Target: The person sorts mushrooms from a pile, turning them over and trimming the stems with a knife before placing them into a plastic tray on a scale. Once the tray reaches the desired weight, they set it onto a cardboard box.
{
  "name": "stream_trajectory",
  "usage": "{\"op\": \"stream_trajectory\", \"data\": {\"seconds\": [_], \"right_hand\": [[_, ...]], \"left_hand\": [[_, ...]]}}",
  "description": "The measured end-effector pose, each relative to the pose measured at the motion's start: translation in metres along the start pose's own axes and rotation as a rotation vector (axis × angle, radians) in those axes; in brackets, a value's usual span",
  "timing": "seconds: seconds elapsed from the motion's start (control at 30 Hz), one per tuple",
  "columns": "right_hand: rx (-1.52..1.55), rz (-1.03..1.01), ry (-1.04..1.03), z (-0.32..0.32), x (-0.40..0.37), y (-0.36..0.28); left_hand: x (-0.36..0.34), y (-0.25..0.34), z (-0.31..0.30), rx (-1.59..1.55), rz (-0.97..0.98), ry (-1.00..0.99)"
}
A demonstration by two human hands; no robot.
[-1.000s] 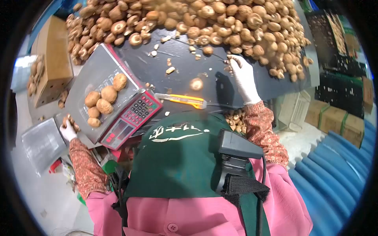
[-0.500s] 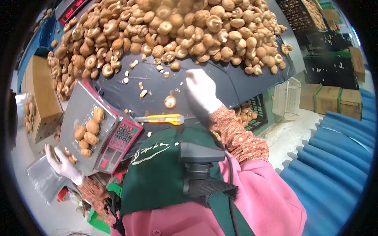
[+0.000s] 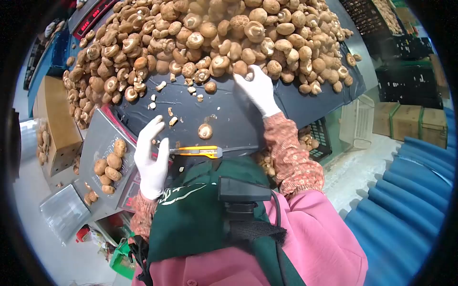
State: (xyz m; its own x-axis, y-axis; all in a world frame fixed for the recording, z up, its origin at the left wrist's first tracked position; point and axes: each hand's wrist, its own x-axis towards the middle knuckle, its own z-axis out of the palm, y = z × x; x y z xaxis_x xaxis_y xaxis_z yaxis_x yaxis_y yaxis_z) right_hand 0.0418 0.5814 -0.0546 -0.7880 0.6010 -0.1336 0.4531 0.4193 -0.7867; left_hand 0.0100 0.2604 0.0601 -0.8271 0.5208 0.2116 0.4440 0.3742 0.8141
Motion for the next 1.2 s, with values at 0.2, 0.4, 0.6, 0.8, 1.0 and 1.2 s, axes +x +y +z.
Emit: {"op": "stream_trajectory", "data": {"seconds": [0.2,0.4,0.6,0.8,1.0,1.2], "right_hand": [[1.299,0.281,-0.480,-0.013,-0.034,0.018],[1.369,0.235,-0.642,-0.006,-0.061,-0.010],[0.958,0.014,-0.700,0.018,-0.091,-0.047],[0.539,-0.208,-0.666,0.006,-0.095,-0.073],[0.465,-0.070,-0.547,0.002,-0.104,-0.084],[0.531,-0.157,-0.582,0.003,-0.104,-0.084]], "left_hand": [[0.013,-0.019,0.034,-0.390,-0.427,-0.127],[0.021,-0.009,0.052,-0.743,-0.614,-0.345],[0.008,-0.017,0.065,-1.370,-0.821,-0.374],[-0.002,-0.018,0.060,-1.117,-0.659,-0.144],[0.000,-0.012,0.059,-0.967,-0.507,0.023],[0.000,-0.020,0.040,-1.062,-0.577,-0.143]]}}
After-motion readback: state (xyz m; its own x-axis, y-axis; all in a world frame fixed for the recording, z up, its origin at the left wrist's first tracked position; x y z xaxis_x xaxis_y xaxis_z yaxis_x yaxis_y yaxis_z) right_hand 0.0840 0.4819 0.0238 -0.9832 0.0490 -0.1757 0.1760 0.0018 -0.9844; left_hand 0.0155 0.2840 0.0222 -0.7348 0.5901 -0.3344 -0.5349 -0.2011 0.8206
